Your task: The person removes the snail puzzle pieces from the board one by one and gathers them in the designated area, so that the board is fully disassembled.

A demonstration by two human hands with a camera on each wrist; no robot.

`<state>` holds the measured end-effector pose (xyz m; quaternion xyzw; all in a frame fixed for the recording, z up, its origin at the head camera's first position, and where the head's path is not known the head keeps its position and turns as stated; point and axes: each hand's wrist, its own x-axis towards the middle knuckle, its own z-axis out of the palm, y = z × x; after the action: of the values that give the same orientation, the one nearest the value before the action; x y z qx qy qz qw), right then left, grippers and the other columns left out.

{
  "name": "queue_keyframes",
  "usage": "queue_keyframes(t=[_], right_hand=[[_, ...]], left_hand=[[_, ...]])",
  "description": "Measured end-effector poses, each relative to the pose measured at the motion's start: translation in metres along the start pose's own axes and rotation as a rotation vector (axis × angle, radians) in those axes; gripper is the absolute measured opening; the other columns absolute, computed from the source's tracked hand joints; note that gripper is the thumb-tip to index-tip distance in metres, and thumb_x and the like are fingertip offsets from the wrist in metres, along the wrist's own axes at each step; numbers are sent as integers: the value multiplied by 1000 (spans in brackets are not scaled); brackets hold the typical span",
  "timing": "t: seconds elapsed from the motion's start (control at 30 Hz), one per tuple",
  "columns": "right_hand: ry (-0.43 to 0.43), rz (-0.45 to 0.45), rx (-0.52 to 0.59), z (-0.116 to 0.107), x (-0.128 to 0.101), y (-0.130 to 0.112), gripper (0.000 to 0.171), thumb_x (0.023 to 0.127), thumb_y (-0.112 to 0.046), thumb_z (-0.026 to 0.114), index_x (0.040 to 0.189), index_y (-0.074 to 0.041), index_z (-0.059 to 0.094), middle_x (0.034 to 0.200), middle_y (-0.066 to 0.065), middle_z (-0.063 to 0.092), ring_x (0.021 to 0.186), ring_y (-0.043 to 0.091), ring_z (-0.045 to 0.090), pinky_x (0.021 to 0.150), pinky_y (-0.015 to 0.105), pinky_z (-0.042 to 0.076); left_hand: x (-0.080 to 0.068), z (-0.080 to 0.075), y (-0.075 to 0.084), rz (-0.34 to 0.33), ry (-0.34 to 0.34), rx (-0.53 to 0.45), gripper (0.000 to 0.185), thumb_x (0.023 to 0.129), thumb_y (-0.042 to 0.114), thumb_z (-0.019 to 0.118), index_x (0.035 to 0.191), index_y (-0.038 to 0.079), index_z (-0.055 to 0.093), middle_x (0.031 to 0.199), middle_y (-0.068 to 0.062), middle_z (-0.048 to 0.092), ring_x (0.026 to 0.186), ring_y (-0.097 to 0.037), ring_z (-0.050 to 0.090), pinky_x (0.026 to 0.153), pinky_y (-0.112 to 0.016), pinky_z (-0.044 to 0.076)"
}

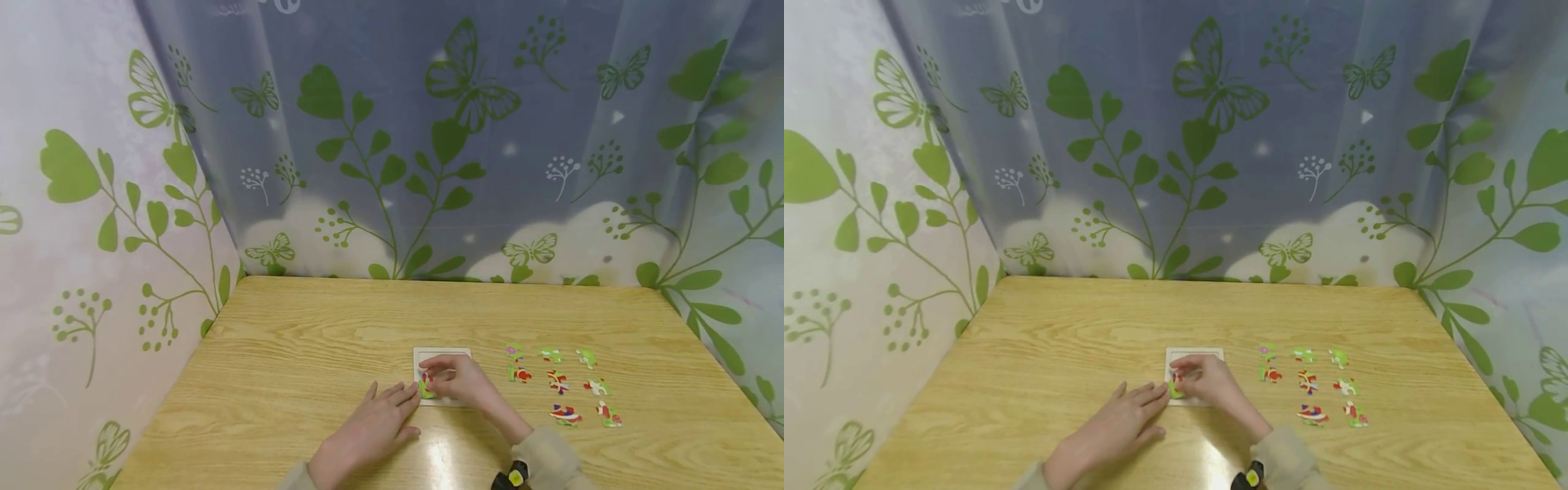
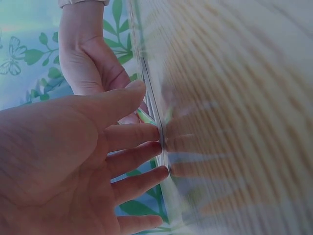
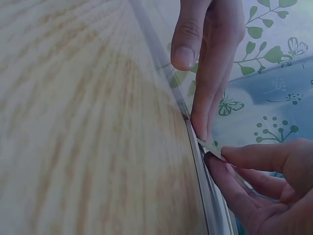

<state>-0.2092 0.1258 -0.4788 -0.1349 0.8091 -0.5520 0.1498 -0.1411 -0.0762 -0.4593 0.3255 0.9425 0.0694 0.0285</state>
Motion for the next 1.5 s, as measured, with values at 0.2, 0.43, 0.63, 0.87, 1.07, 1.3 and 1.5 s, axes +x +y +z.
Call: queue_keyframes(t=[0.2,0.43,0.63,0.87,1.07,1.3,1.5], right_hand=[[32,18,-4,-3,-2,-1,28,79,-3,68,107,-4,67,94,11,67,80,19,66,65,30,56],[89,33,-71,-14,-2,-4,26,80,-10,69,105,-11,69,96,7,67,75,14,65,64,28,54],[107,1,-2,-30,-4,-6,29,82,-7,66,111,-3,64,99,12,65,79,18,65,68,36,56],[127,-28,42,-48,-8,-8,32,84,-9,66,113,3,61,99,16,64,81,19,65,72,37,56],[146,-16,69,-66,-23,-10,35,84,-11,66,114,6,59,100,20,61,83,24,65,74,42,56],[167,17,5,-90,-46,-3,37,84,-14,66,114,5,58,98,19,63,81,24,66,69,39,56],[152,32,1,-104,-63,11,39,83,-16,67,114,5,58,99,20,62,82,22,67,72,36,56]], left_hand=[[0,0,0,1,-1,-14,58,91,43,48,139,12,40,146,-2,35,132,-24,37,105,-57,28],[1,1,-1,-2,-4,-17,57,91,44,48,139,13,41,146,-2,36,132,-24,37,104,-57,28],[0,1,-1,0,2,-18,56,91,44,48,138,12,43,145,-2,37,131,-24,38,104,-57,29],[0,0,0,-4,2,-35,56,91,43,49,138,12,43,145,-2,37,131,-25,37,104,-58,29],[0,0,-1,-3,1,-35,56,92,43,48,138,12,42,146,-2,36,132,-25,37,105,-57,27],[0,0,0,0,-1,-39,56,91,43,48,138,12,42,146,-2,36,132,-25,36,105,-57,27],[1,2,-1,1,5,-28,56,92,44,47,138,12,42,146,-2,36,132,-25,36,105,-57,27]])
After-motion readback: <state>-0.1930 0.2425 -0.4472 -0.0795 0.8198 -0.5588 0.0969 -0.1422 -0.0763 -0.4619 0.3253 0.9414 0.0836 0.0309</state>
